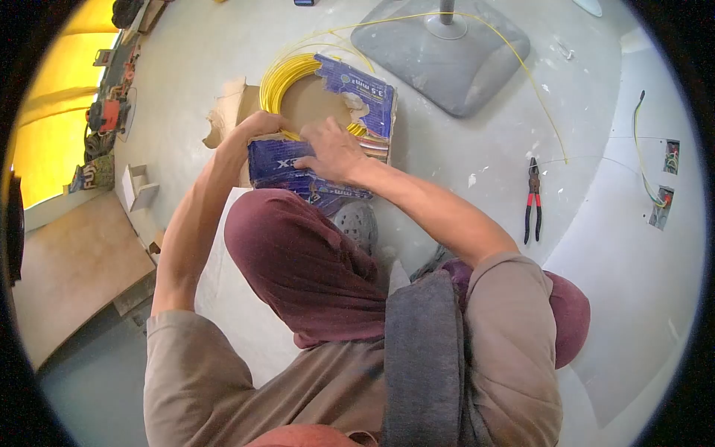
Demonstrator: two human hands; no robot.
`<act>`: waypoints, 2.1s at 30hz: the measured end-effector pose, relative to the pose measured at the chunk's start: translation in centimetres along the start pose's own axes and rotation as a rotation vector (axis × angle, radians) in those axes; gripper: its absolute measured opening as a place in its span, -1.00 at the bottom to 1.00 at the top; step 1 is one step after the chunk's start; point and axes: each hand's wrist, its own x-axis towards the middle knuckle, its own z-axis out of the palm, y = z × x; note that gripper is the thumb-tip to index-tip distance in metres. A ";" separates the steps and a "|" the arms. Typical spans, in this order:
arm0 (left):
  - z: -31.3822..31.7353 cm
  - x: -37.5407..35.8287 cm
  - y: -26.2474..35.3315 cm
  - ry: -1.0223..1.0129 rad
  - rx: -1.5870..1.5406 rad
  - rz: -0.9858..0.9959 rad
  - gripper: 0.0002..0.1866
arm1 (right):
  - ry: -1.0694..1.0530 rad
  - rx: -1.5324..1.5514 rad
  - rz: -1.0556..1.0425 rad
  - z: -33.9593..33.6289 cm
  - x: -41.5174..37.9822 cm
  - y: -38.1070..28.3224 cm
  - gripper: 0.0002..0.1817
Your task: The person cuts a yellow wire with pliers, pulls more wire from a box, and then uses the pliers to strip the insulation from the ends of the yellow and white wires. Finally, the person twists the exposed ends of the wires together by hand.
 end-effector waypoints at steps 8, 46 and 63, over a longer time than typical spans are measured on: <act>-0.7 0.0 -0.7 -0.113 0.228 0.240 -0.67 | -0.074 -0.056 0.088 0.5 0.3 -0.5 -0.36; 6.1 -0.7 -7.3 -0.016 -0.784 0.453 -0.61 | 0.199 1.157 0.707 -5.2 1.1 11.4 -0.21; 2.4 -16.3 0.0 0.209 -0.441 0.814 0.18 | 0.149 1.403 0.766 -3.8 1.4 12.0 -0.50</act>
